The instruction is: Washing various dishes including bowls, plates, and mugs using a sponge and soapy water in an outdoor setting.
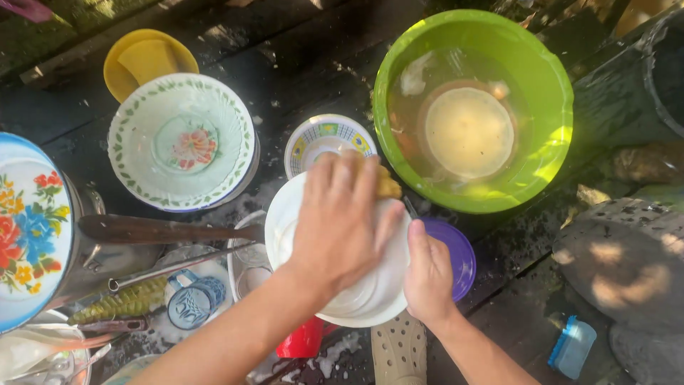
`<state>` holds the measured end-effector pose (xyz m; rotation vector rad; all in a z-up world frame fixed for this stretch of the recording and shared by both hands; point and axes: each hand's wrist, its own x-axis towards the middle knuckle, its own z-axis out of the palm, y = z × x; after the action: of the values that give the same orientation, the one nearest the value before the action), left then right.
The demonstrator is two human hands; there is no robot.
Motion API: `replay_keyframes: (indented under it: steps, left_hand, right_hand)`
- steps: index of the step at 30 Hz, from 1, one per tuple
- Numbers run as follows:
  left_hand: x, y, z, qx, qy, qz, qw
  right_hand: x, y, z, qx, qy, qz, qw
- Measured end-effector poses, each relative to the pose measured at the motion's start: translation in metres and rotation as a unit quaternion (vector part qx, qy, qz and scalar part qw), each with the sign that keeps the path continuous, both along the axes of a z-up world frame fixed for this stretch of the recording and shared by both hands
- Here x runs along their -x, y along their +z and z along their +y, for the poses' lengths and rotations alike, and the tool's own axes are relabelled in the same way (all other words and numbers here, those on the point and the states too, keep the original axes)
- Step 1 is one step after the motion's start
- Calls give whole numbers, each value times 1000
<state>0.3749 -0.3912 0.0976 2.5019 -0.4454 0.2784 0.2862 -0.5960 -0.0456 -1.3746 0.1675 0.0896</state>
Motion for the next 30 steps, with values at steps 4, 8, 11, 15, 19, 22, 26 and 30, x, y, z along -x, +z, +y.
replay_keyframes:
  steps: [4, 8, 11, 15, 19, 22, 26, 30]
  left_hand:
    - [38, -15, -9, 0, -144, -94, 985]
    - [26, -22, -5, 47, -134, -30, 989]
    - [31, -14, -14, 43, -68, 25, 996]
    - [55, -1, -23, 42, -192, -31, 980]
    - [65, -7, -1, 4, -336, -94, 937]
    - [73, -29, 33, -11, -410, -139, 901]
    - [75, -30, 22, -28, -410, -162, 897]
    - [82, -5, -12, -87, -330, -105, 934]
  right_hand:
    - [-22, 85, 34, -114, -84, 117, 983]
    - [5, 49, 14, -102, -62, 85, 989]
    - [1, 68, 26, -125, -75, 89, 985]
    - [-4, 78, 20, -222, -124, 208, 944]
    - [-9, 89, 20, -210, -125, 236, 941]
    - [-19, 99, 17, -177, -159, 225, 945]
    - [-16, 102, 18, -203, -176, 191, 944]
    - [-5, 81, 11, -459, 10, 104, 882]
